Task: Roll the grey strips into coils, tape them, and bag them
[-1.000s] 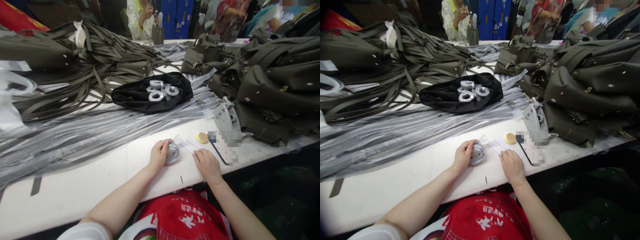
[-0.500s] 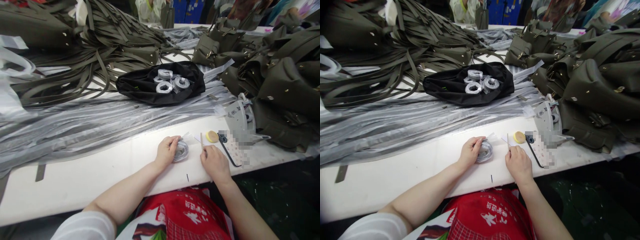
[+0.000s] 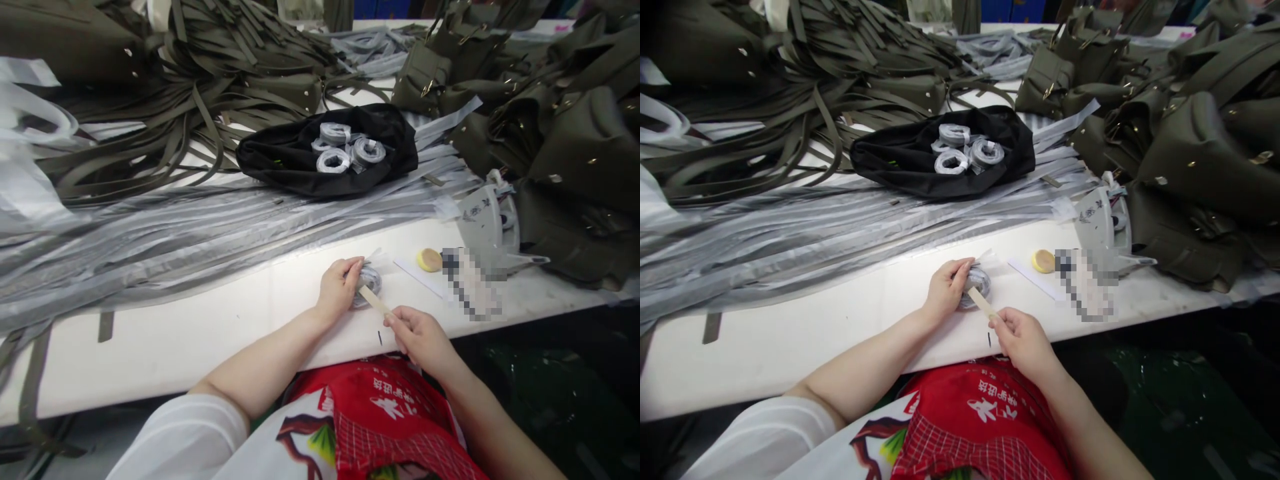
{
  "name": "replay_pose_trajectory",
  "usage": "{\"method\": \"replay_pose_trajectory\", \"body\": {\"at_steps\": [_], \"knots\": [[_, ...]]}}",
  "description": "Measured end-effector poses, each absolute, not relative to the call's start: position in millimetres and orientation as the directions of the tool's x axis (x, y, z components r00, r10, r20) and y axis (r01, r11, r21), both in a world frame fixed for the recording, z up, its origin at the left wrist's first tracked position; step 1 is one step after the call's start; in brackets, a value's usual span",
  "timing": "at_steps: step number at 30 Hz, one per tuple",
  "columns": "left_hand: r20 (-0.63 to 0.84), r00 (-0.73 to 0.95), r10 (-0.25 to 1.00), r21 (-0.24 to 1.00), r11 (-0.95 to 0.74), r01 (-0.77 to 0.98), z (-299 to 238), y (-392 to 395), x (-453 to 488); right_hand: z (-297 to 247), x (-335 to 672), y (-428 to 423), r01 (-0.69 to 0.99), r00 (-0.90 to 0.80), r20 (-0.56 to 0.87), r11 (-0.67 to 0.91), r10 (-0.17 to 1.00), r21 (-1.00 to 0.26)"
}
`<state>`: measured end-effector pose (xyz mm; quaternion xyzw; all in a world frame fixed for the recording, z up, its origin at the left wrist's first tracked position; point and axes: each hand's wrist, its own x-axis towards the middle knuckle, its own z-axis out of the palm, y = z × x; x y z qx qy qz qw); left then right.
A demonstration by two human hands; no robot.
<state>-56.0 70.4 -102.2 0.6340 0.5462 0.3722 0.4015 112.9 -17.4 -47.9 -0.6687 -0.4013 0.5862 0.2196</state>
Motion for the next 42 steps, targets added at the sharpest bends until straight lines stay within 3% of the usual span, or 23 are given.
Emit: {"method": "replay_pose_trajectory", "body": {"at_steps": [3, 9, 15, 18, 23, 26, 32, 35, 39, 42], "knots": [[0.137, 0.170, 0.976, 0.855, -0.203, 0.477, -94.6, 64.5, -56.7, -52.9, 101.9, -14.3, 0.207, -0.015, -0.602, -0.586, 0.799, -0.783], [0.255, 0.255, 0.933, 0.732, -0.359, 0.580, -81.5, 57.7, -63.6, -65.7, 64.7, -13.1, -0.185, 0.049, -0.538, -0.522, 0.842, -0.833], [0.257, 0.389, 0.884, 0.743, -0.439, 0.505, -84.6, 44.9, -63.2, -87.6, 48.0, -11.0, -0.382, 0.084, -0.561, -0.493, 0.823, -0.781], [0.210, 0.377, 0.902, 0.809, -0.377, 0.452, -90.5, 42.8, -60.5, -103.1, 54.6, -3.0, -0.434, 0.019, -0.570, -0.506, 0.822, -0.745], [0.033, 0.233, 0.972, 0.889, -0.135, 0.437, -84.8, 44.1, -51.5, -108.0, 51.9, -1.5, -0.605, 0.014, -0.612, -0.480, 0.791, -0.635], [0.028, 0.263, 0.965, 0.907, -0.135, 0.399, -82.9, 43.5, -46.5, -94.2, 46.9, -6.2, -0.666, 0.065, -0.600, -0.413, 0.797, -0.621], [0.086, 0.315, 0.945, 0.894, -0.213, 0.394, -91.7, 45.2, -44.7, -63.4, 60.7, -12.0, -0.553, 0.005, -0.544, -0.451, 0.839, -0.700], [0.085, 0.302, 0.950, 0.909, -0.198, 0.367, -92.6, 50.5, -45.8, -57.5, 71.3, -24.1, -0.399, 0.022, -0.504, -0.454, 0.864, -0.796], [0.001, 0.286, 0.958, 0.951, -0.090, 0.296, -92.4, 59.6, -47.6, -58.5, 85.9, -43.9, 0.040, 0.042, -0.290, -0.291, 0.956, -0.956], [-0.031, 0.354, 0.935, 0.969, -0.058, 0.239, -91.3, 61.1, -47.8, -56.0, 99.0, -47.8, 0.423, -0.014, -0.091, -0.077, 0.996, -0.903]]}}
